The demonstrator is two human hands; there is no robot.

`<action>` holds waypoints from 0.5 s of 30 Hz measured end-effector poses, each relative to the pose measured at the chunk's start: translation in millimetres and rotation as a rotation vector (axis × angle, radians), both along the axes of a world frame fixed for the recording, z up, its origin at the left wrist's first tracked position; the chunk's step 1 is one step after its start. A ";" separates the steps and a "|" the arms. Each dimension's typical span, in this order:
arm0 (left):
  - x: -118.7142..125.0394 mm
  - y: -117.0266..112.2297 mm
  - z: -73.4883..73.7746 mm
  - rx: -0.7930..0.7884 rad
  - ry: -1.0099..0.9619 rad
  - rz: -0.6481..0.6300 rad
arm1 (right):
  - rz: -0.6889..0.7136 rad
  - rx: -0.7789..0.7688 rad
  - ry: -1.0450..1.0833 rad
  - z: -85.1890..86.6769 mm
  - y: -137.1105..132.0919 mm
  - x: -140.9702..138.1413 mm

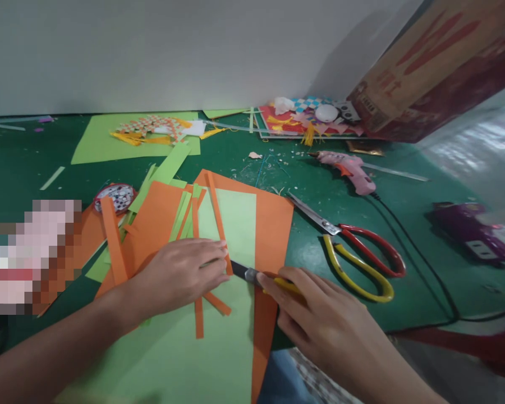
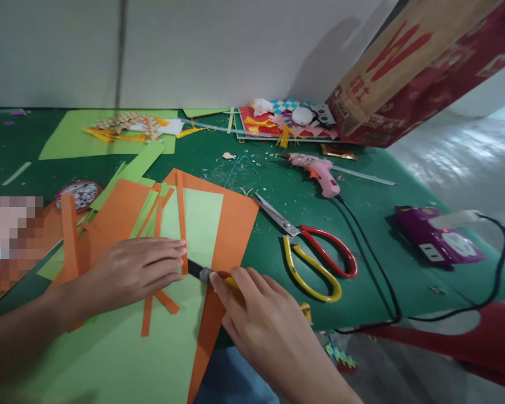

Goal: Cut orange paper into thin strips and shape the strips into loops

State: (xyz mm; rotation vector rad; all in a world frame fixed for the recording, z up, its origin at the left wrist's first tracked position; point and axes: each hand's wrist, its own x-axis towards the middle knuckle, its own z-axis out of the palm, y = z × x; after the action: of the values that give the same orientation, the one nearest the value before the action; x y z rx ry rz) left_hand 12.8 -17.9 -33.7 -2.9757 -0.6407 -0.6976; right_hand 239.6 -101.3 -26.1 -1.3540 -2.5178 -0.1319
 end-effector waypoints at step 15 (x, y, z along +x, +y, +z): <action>0.6 0.1 -0.9 0.031 0.000 0.000 | 0.020 0.018 -0.028 -0.5 10.3 0.9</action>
State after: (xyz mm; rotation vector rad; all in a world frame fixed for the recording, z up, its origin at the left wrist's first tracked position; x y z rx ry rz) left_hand 13.4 -17.8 -34.6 -2.9475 -0.6247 -0.7010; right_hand 240.5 -91.0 -26.6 -1.3284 -2.5460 -0.1703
